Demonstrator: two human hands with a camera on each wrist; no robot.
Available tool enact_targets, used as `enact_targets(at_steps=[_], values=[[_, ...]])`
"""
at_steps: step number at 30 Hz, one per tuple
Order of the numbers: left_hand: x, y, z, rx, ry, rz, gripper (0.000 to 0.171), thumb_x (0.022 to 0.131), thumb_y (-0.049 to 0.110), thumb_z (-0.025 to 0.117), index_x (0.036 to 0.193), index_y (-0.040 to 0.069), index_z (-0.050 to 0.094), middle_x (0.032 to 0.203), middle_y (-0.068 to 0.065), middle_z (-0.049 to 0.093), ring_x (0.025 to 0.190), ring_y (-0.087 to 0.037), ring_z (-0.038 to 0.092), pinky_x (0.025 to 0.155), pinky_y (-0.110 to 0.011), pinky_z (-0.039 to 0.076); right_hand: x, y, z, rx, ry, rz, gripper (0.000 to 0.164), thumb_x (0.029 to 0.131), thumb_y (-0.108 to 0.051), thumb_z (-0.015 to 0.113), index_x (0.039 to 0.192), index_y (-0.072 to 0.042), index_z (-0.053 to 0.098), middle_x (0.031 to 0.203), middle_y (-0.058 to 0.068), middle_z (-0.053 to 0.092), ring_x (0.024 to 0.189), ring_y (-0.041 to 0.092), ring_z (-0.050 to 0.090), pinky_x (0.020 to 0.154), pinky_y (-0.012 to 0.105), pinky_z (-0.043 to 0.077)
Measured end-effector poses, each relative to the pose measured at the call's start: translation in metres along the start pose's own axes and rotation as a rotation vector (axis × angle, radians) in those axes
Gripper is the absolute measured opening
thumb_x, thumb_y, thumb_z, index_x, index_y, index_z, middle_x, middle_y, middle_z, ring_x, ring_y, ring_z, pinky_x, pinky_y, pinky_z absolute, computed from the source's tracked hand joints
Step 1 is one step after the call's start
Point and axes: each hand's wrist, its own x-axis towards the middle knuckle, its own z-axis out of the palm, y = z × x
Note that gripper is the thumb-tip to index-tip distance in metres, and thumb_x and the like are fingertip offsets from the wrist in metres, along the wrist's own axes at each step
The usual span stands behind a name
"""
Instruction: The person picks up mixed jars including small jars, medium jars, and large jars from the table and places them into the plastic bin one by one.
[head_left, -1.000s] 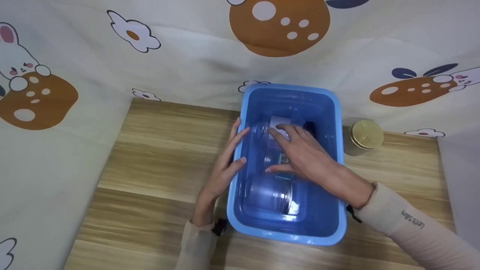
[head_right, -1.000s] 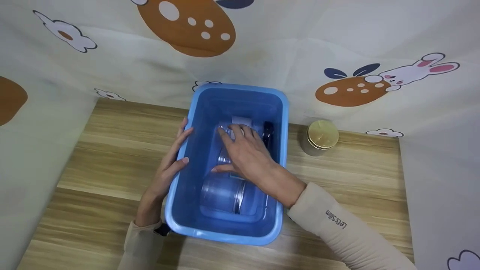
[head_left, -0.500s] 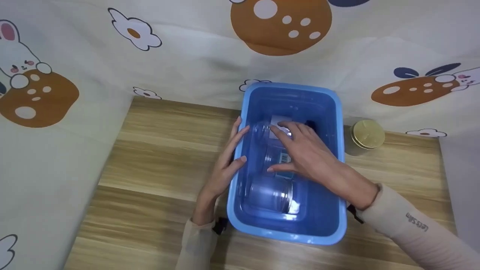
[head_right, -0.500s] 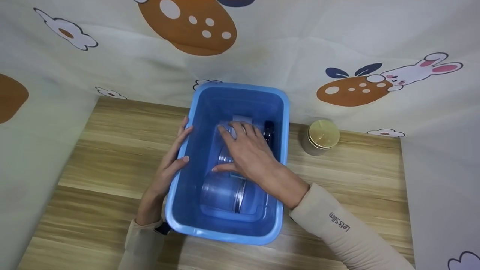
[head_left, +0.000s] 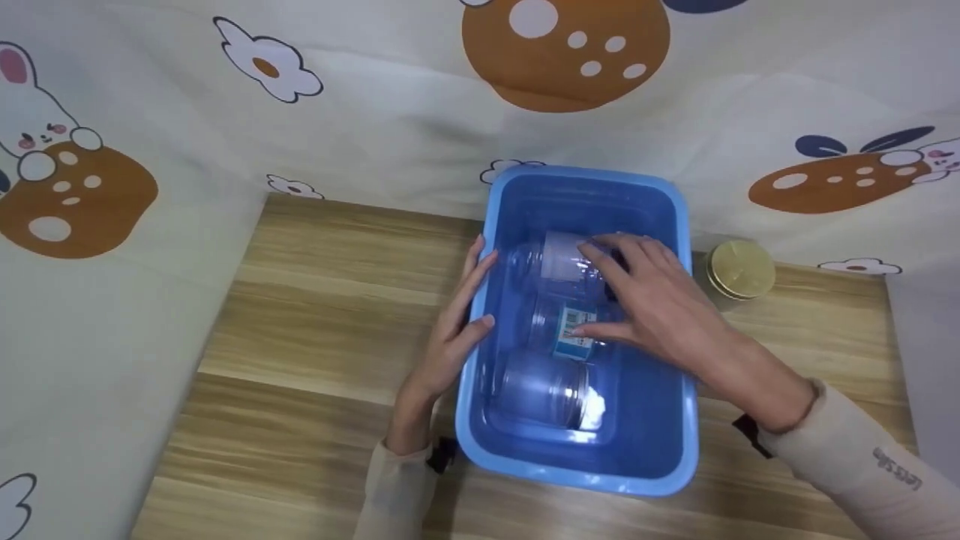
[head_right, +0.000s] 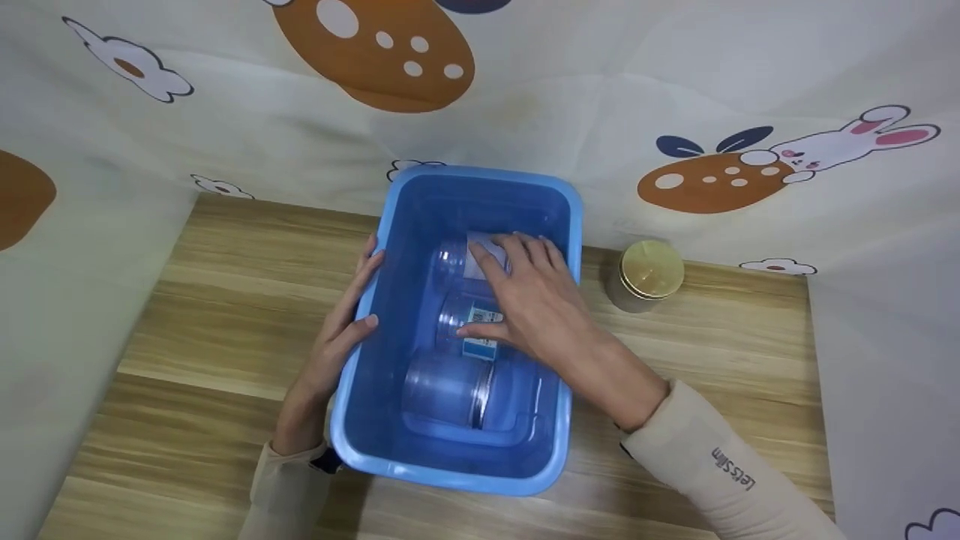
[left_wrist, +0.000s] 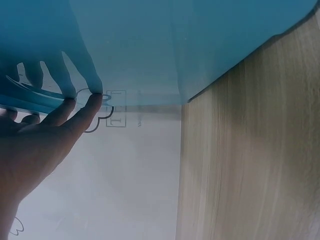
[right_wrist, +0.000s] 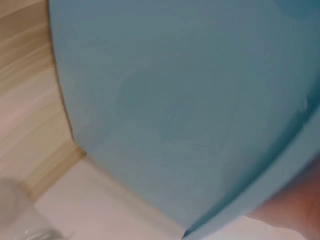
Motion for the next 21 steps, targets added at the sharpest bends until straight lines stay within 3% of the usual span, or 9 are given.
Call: enact_targets(at_steps=[4, 10, 21], values=[[-0.002, 0.002, -0.001, 0.011, 0.0, 0.005, 0.063, 0.096, 0.003, 0.047, 0.157, 0.013, 0.032, 0.167, -0.001, 0.004, 0.153, -0.02, 0.001, 0.118, -0.056, 0.013, -0.006, 0.004, -0.006, -0.005, 0.025, -0.025, 0.099, 0.076, -0.073, 0.068, 0.15, -0.012, 0.043, 0.141, 0.018, 0.048, 0.131, 0.04, 0.042, 0.108, 0.06, 0.034], [-0.004, 0.004, -0.002, 0.004, 0.009, 0.008, 0.063, 0.096, 0.003, 0.047, 0.157, 0.014, 0.032, 0.167, 0.001, 0.006, 0.153, -0.021, 0.001, 0.118, -0.054, 0.014, -0.009, 0.005, -0.007, -0.005, 0.05, -0.068, 0.097, 0.073, -0.066, 0.076, 0.148, -0.012, 0.046, 0.141, 0.019, 0.048, 0.132, 0.041, 0.041, 0.107, 0.061, 0.033], [-0.004, 0.004, 0.0, 0.007, 0.006, 0.021, 0.062, 0.098, 0.008, 0.048, 0.157, 0.008, 0.029, 0.167, -0.005, 0.005, 0.153, -0.02, -0.001, 0.12, -0.052, 0.008, -0.018, 0.015, -0.007, 0.032, 0.076, -0.089, 0.092, 0.074, -0.062, 0.078, 0.148, -0.014, 0.048, 0.143, 0.017, 0.047, 0.135, 0.041, 0.039, 0.107, 0.062, 0.034]])
